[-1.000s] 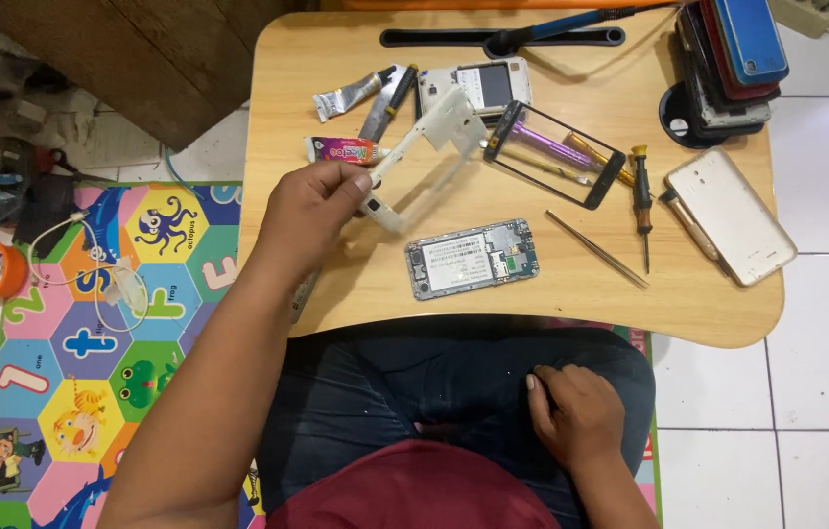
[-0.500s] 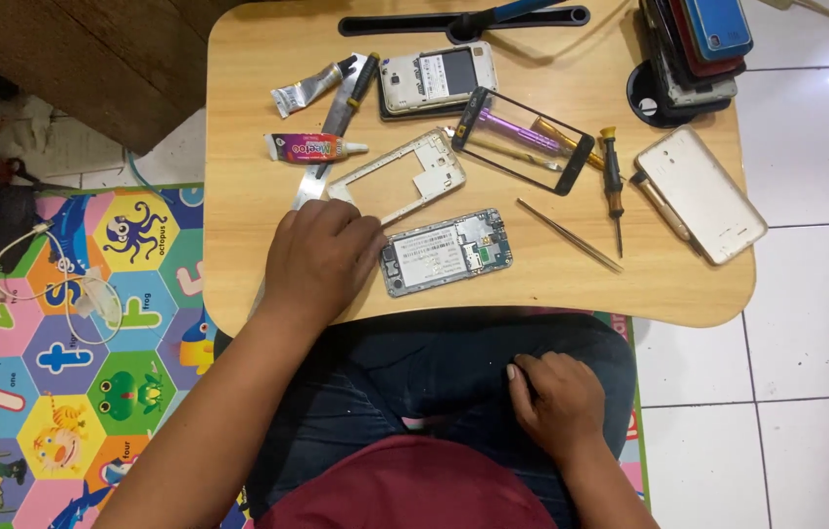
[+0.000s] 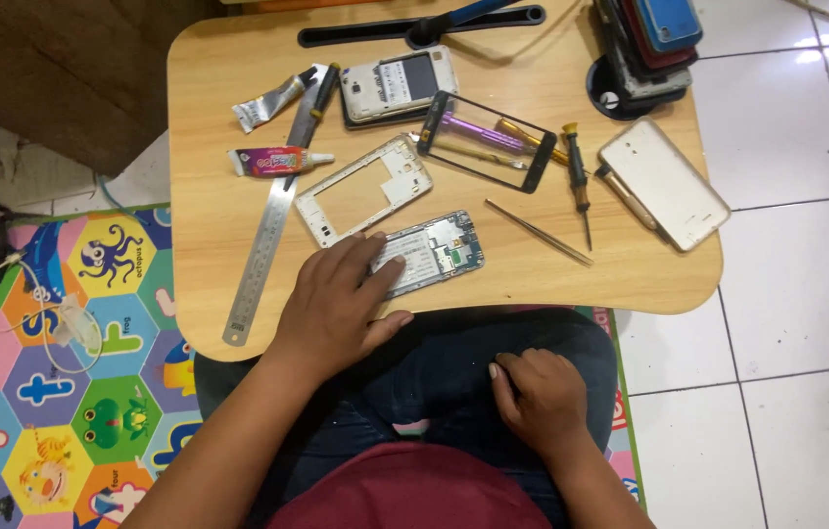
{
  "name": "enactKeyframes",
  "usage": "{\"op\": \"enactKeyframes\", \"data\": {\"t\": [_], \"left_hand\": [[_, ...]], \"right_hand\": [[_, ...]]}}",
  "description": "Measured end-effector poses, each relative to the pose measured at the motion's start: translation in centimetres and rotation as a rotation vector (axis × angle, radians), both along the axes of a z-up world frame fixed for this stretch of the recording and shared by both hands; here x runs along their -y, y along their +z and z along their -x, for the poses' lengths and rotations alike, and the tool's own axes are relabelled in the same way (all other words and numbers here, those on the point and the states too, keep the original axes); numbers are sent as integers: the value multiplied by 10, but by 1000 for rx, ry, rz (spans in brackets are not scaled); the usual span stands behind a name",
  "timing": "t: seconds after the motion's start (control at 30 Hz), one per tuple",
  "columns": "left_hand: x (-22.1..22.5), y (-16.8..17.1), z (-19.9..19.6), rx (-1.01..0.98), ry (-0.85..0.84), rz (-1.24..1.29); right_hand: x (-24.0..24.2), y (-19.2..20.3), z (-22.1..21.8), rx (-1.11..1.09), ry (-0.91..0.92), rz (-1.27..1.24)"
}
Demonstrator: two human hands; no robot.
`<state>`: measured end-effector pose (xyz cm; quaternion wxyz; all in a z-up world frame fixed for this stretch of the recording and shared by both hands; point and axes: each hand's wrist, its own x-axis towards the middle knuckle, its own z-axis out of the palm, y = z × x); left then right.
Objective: Disassembling a smartphone to remove the screen and internal components using various repair tools
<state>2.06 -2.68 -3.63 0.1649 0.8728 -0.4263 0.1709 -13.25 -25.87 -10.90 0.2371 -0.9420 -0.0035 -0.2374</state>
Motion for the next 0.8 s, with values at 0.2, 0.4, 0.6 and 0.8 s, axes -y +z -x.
{"op": "enactKeyframes", "data": {"t": [0.2, 0.4, 0.6, 0.8], "left_hand": [[0, -1, 0, -60, 1, -11], [1, -8, 1, -55, 72, -29], [1, -15, -1, -90, 140, -47], [-3, -32, -4, 50, 128, -42]], "right_hand": [[1, 3, 0, 38, 17, -32], [5, 5, 3, 60, 44, -95], [25, 23, -8, 140, 64, -300], [80, 56, -89, 418, -42, -19]]}}
